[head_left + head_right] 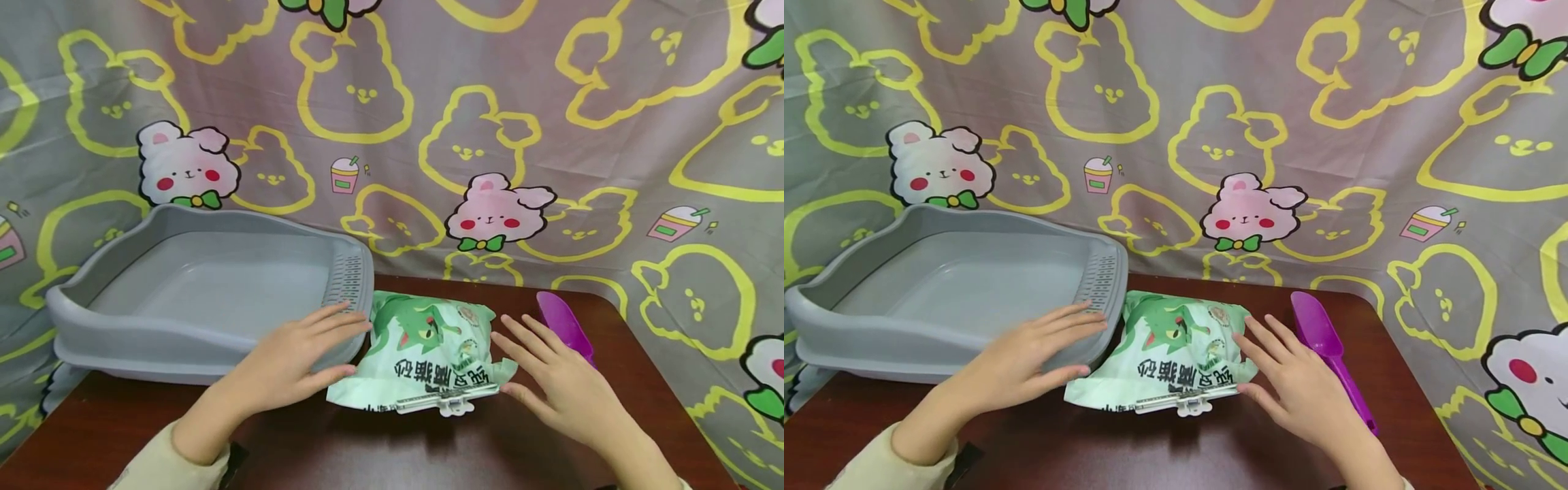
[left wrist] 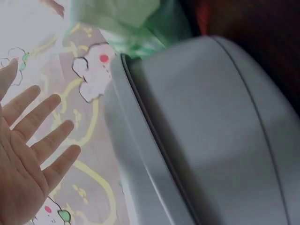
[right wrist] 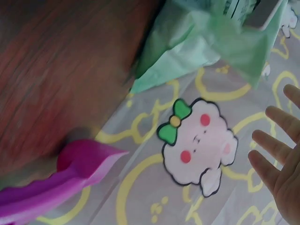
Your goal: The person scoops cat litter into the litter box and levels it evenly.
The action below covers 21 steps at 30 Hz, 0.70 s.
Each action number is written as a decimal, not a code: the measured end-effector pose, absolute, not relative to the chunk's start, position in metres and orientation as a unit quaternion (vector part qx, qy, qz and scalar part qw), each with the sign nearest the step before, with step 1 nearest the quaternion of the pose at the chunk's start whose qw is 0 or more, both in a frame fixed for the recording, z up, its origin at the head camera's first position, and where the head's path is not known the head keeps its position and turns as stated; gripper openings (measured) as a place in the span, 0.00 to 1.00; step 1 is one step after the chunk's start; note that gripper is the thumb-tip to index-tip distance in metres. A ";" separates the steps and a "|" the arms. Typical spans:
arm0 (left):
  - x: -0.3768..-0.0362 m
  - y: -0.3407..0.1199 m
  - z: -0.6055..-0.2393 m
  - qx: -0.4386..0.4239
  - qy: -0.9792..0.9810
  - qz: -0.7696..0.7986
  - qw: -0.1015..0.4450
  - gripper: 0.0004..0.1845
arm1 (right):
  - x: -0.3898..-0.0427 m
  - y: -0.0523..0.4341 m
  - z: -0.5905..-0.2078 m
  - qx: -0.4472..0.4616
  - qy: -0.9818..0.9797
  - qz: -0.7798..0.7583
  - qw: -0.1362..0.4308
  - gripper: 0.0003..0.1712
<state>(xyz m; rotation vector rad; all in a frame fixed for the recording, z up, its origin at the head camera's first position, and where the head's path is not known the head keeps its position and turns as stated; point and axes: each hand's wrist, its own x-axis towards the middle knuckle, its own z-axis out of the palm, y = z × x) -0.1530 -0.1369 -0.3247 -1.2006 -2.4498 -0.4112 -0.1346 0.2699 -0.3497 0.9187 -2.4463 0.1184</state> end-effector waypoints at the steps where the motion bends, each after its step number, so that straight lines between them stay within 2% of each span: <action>1: -0.152 -0.134 -0.326 -0.434 -0.868 -0.148 0.191 0.28 | -0.134 0.267 -0.350 0.342 -0.904 0.044 0.254 0.41; 8: -0.142 -0.114 -0.338 -0.481 -0.843 -0.154 0.186 0.26 | -0.131 0.248 -0.354 0.383 -0.891 0.079 0.229 0.40; 16: -0.134 -0.106 -0.348 -0.478 -0.848 -0.180 0.138 0.21 | -0.127 0.232 -0.361 0.406 -0.881 0.117 0.211 0.41; 21: -0.135 -0.105 -0.354 -0.479 -0.846 -0.173 0.158 0.16 | -0.129 0.226 -0.367 0.432 -0.864 0.146 0.214 0.37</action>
